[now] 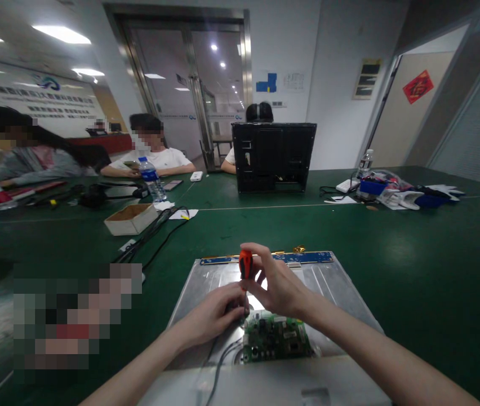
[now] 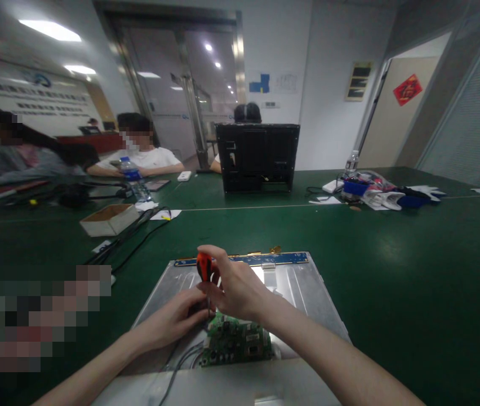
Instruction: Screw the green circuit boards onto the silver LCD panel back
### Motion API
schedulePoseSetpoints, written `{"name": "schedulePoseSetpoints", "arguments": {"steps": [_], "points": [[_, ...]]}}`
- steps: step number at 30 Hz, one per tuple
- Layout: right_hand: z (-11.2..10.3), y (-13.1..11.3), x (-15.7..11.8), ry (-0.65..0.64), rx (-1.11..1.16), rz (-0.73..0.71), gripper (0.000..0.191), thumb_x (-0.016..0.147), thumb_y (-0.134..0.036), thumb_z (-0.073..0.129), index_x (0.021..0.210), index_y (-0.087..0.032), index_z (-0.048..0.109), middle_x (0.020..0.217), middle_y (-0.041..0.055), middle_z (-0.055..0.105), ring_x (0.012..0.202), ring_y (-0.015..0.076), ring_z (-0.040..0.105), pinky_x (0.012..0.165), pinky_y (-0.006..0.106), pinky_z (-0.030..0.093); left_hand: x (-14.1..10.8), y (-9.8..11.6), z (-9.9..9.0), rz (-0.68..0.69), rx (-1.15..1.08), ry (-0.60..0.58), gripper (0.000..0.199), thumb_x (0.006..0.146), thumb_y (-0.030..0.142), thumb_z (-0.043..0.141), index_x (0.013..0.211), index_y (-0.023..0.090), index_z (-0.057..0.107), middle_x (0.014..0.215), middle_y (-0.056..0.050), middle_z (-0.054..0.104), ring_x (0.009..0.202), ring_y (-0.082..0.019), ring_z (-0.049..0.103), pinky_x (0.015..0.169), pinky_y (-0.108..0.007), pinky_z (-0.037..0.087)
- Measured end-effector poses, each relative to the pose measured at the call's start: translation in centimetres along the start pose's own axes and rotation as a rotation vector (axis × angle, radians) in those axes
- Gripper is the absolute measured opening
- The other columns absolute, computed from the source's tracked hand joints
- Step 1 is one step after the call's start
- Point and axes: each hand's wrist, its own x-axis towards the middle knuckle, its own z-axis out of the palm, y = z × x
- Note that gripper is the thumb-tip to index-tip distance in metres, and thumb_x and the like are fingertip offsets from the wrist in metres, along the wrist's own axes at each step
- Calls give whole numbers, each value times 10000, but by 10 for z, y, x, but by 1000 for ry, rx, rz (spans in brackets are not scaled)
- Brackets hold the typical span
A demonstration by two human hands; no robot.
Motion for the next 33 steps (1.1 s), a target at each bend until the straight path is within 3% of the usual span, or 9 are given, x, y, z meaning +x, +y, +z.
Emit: {"name": "schedulePoseSetpoints", "arguments": {"steps": [12, 20, 33], "points": [[-3, 2, 0, 71, 63, -19, 682, 904, -99, 583, 1437, -291, 202, 881, -26, 596, 623, 129, 572, 555, 255, 496, -1, -2, -4, -53, -86, 3, 90, 910, 237, 546, 861, 188, 604, 838, -1, 599, 752, -180, 541, 693, -276, 420], [-4, 2, 1, 46, 25, -5, 677, 916, -112, 591, 1437, -290, 196, 873, -31, 600, 601, 122, 552, 561, 263, 501, 0, 5, -3, -56, -1, -10, 103, 900, 234, 574, 816, 189, 614, 820, -6, 616, 778, -193, 551, 720, -287, 426], [-2, 6, -1, 56, -15, -15, 673, 917, -124, 576, 1446, -287, 192, 870, -29, 602, 603, 131, 558, 555, 269, 485, 0, 1, -2, 19, -3, 11, 107, 895, 212, 567, 790, 193, 584, 809, -6, 602, 764, -188, 539, 715, -289, 409]]}}
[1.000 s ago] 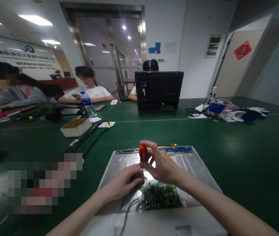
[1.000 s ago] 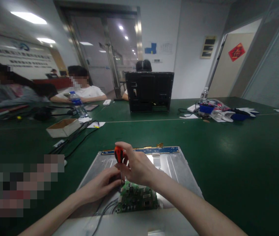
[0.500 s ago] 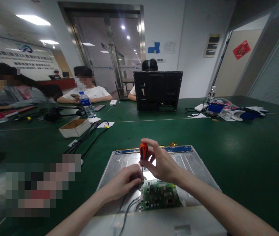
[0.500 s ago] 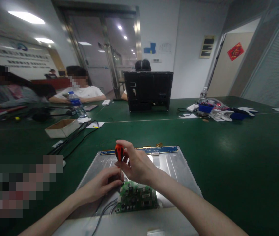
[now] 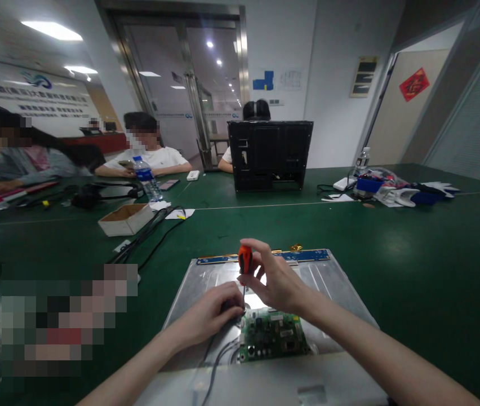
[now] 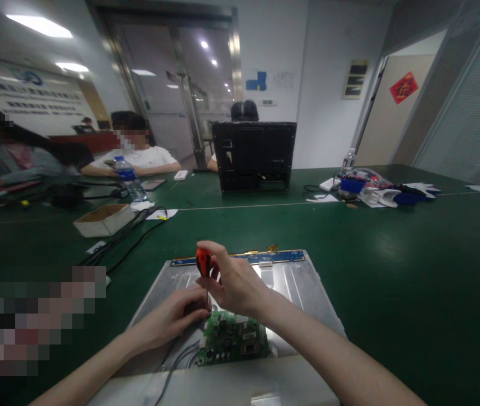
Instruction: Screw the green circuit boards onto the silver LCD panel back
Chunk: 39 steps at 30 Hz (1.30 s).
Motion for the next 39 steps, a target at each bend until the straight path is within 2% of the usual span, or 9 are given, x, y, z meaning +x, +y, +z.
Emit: {"name": "schedulePoseSetpoints", "arguments": {"steps": [17, 26, 30, 35, 39], "points": [[2, 1, -1, -59, -79, -22, 673, 922, -121, 581, 1447, -249, 179, 928, 14, 664, 645, 162, 616, 551, 294, 510, -1, 6, 1, -42, 45, 15, 110, 882, 182, 565, 777, 194, 593, 807, -13, 616, 772, -195, 549, 721, -307, 438], [2, 1, -2, -27, -86, -77, 669, 933, -161, 598, 1449, -246, 181, 892, -2, 655, 616, 151, 610, 530, 278, 509, -2, 2, 3, -24, 74, 36, 98, 873, 173, 551, 803, 196, 616, 822, -20, 626, 765, -195, 552, 716, -298, 446], [2, 2, -2, -39, -129, -86, 658, 939, -176, 634, 1461, -224, 236, 922, 27, 676, 653, 169, 638, 565, 305, 539, -2, 1, 2, 6, 55, 29, 110, 878, 175, 546, 798, 194, 618, 834, -24, 629, 781, -201, 567, 738, -308, 461], [0, 0, -1, -64, -165, -85, 619, 937, -196, 646, 1451, -206, 301, 942, 48, 705, 683, 185, 653, 584, 311, 532, -4, -5, 3, -6, 41, 16, 102, 929, 232, 552, 906, 199, 645, 939, -46, 671, 850, -221, 600, 775, -327, 481], [-8, -7, 2, -120, -167, -72, 691, 874, -173, 656, 1466, -216, 301, 986, 49, 718, 703, 191, 664, 602, 308, 518, -4, -7, 3, -14, 52, 28, 76, 923, 220, 560, 907, 204, 633, 902, -34, 659, 814, -213, 581, 770, -335, 479]]}}
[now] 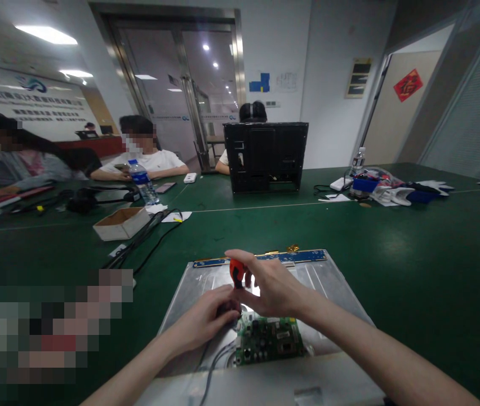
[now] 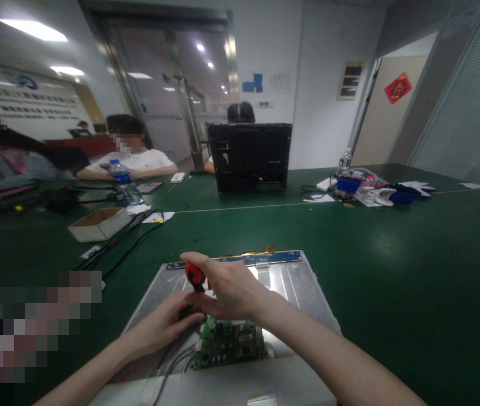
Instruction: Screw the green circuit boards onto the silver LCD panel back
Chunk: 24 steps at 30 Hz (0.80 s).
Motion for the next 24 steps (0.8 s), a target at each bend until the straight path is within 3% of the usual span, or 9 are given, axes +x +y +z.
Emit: {"name": "schedulePoseSetpoints", "arguments": {"steps": [6, 24], "points": [[-10, -5, 3, -3, 23, 24, 645, 842, -131, 578, 1438, -210, 344, 974, 45, 718, 722, 186, 663, 623, 303, 511, 1, 8, -3, -2, 0, -25, 91, 899, 175, 538, 850, 192, 613, 861, -17, 623, 763, -188, 542, 728, -301, 442], [-6, -5, 3, 3, 42, 7, 608, 881, -135, 622, 1435, -195, 378, 1041, 55, 712, 728, 173, 646, 643, 321, 536, 0, 8, -2, -23, -20, -20, 100, 902, 208, 546, 870, 195, 640, 860, -21, 641, 775, -199, 550, 728, -304, 446]]}}
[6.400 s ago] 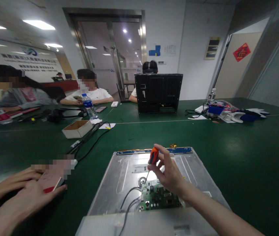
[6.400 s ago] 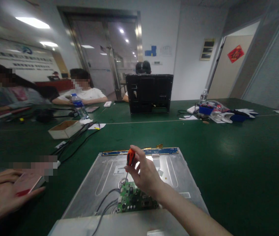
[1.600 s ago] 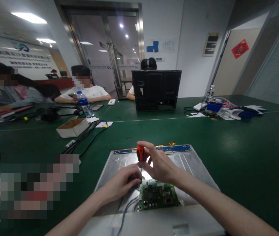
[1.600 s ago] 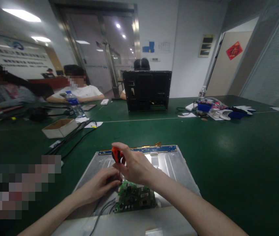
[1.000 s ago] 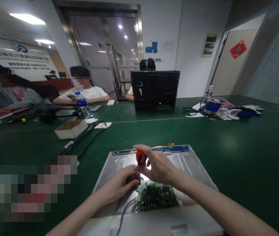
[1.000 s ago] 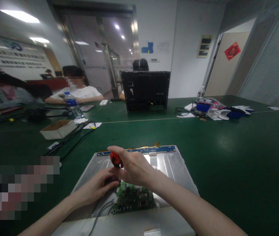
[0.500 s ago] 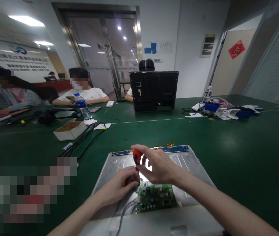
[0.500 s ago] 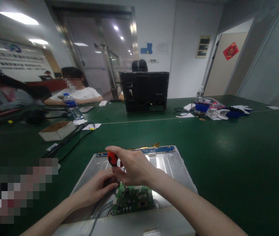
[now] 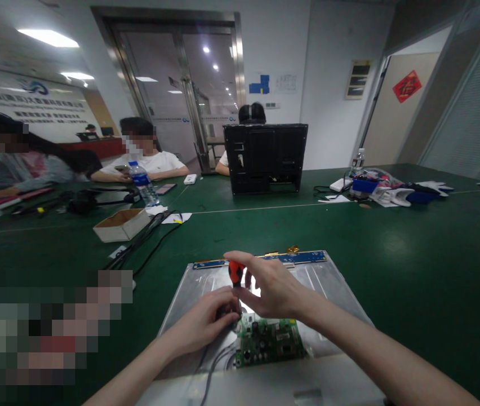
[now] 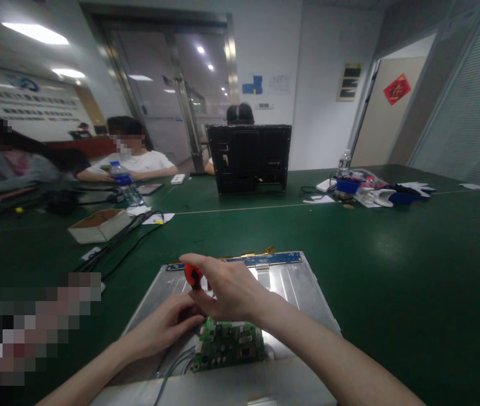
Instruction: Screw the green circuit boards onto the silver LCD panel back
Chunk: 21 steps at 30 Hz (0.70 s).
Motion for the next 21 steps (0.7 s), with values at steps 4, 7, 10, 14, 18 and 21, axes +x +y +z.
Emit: {"name": "schedulePoseSetpoints", "arguments": {"steps": [4, 7, 10, 14, 18, 21], "points": [[-1, -1, 0, 18, 25, -41, 640, 854, -110, 600, 1442, -198, 363, 1041, 54, 711, 726, 170, 637, 640, 312, 530, 0, 2, -1, -6, 8, -8, 99, 903, 206, 542, 852, 196, 625, 857, -21, 634, 782, -203, 548, 732, -307, 445], [-1, -1, -1, 32, 32, -47, 611, 858, -112, 570, 1430, -196, 373, 1029, 59, 712, 715, 172, 632, 633, 314, 528, 1, 2, -1, 2, 20, -6, 90, 893, 192, 546, 847, 195, 624, 858, -20, 625, 777, -201, 544, 728, -304, 441], [1, 0, -1, 35, 36, -41, 594, 863, -124, 562, 1423, -198, 378, 1025, 61, 709, 713, 175, 633, 634, 318, 529, 1, 1, 0, 21, 12, 7, 96, 895, 180, 541, 860, 189, 630, 871, -23, 625, 766, -192, 541, 719, -298, 435], [2, 0, -1, 49, 16, -27, 566, 879, -143, 561, 1414, -191, 384, 992, 59, 707, 688, 172, 622, 619, 316, 522, 1, 0, 0, 33, 7, 0, 90, 899, 183, 547, 857, 189, 627, 861, -23, 628, 762, -191, 538, 717, -296, 431], [4, 1, -1, 60, -8, -40, 550, 898, -157, 566, 1416, -187, 382, 989, 60, 704, 691, 170, 624, 621, 312, 522, 1, 0, 0, 30, 24, 8, 98, 903, 186, 539, 850, 193, 621, 828, -14, 620, 750, -191, 531, 717, -297, 433], [4, 2, -1, 51, -25, -38, 555, 899, -150, 579, 1417, -192, 384, 1010, 60, 708, 713, 170, 637, 634, 312, 532, 0, -1, 1, 30, 25, 11, 101, 907, 184, 533, 849, 196, 614, 816, -10, 616, 751, -192, 534, 720, -297, 442]]}}
